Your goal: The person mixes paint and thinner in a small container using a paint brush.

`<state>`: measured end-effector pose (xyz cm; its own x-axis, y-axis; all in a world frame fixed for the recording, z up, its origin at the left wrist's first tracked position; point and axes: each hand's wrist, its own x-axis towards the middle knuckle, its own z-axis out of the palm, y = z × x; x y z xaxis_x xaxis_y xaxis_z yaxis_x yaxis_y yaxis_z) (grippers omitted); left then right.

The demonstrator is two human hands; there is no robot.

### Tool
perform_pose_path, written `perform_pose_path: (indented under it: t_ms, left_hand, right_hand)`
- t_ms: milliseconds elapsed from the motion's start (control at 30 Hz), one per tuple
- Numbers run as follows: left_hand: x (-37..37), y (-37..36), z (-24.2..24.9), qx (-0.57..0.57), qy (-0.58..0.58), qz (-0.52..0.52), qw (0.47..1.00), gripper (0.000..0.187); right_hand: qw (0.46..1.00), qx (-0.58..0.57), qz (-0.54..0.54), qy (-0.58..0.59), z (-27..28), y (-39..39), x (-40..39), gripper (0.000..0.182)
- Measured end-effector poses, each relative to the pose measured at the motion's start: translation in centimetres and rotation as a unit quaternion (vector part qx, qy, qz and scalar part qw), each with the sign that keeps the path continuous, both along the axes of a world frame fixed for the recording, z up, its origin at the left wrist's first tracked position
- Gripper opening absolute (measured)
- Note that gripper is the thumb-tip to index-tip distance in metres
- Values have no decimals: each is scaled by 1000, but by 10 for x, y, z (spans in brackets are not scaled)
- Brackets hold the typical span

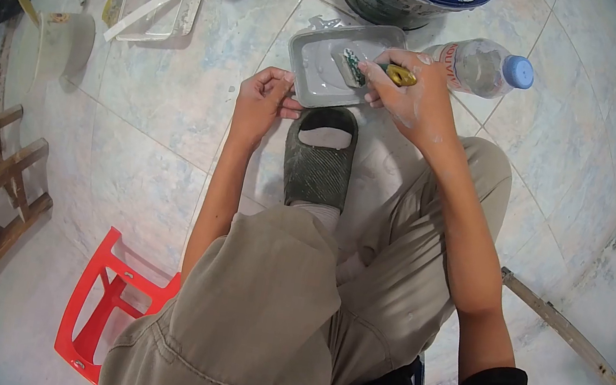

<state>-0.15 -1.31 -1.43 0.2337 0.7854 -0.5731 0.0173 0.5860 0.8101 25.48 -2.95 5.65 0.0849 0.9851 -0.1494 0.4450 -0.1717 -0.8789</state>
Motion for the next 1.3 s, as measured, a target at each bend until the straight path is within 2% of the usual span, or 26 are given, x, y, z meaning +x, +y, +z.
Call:
perform_pose_path:
  t_ms: [167,333,533,633,733,833,933,1033,1300]
  left_hand:
    - [0,0,0,2,2,-2,1000,20]
    - [1,0,2,2,7,-4,1000,19]
    - [1,1,1,-3,1,-5,1000,19]
    - [0,0,1,0,1,-5,1000,19]
    - [1,1,1,-2,6,-4,1000,19]
    - [1,0,1,0,5,-6,1000,19]
    - [0,0,0,4,0,-6,1000,19]
    - [0,0,0,3,0,-6,1000,19]
    - [1,0,2,0,-1,-4,1000,19]
  right_hand:
    - [1000,-7,18,4,-2,1,-3,32]
    - [997,37,54,-35,2,1,-8,31]
    - [994,43,96,-17,5,0,-11,27]
    - [989,91,110,-37,0,-2,-12,26]
    - [979,84,158,-95,7,-3,-9,26]
    - [983,75,142,-85,-3,-8,-11,28]
    - [974,165,132,-87,-10,-7,-12,25]
    - [978,94,170,-82,-6,-9,-9,29]
    - [977,71,189,-68,12,-3,-10,21]
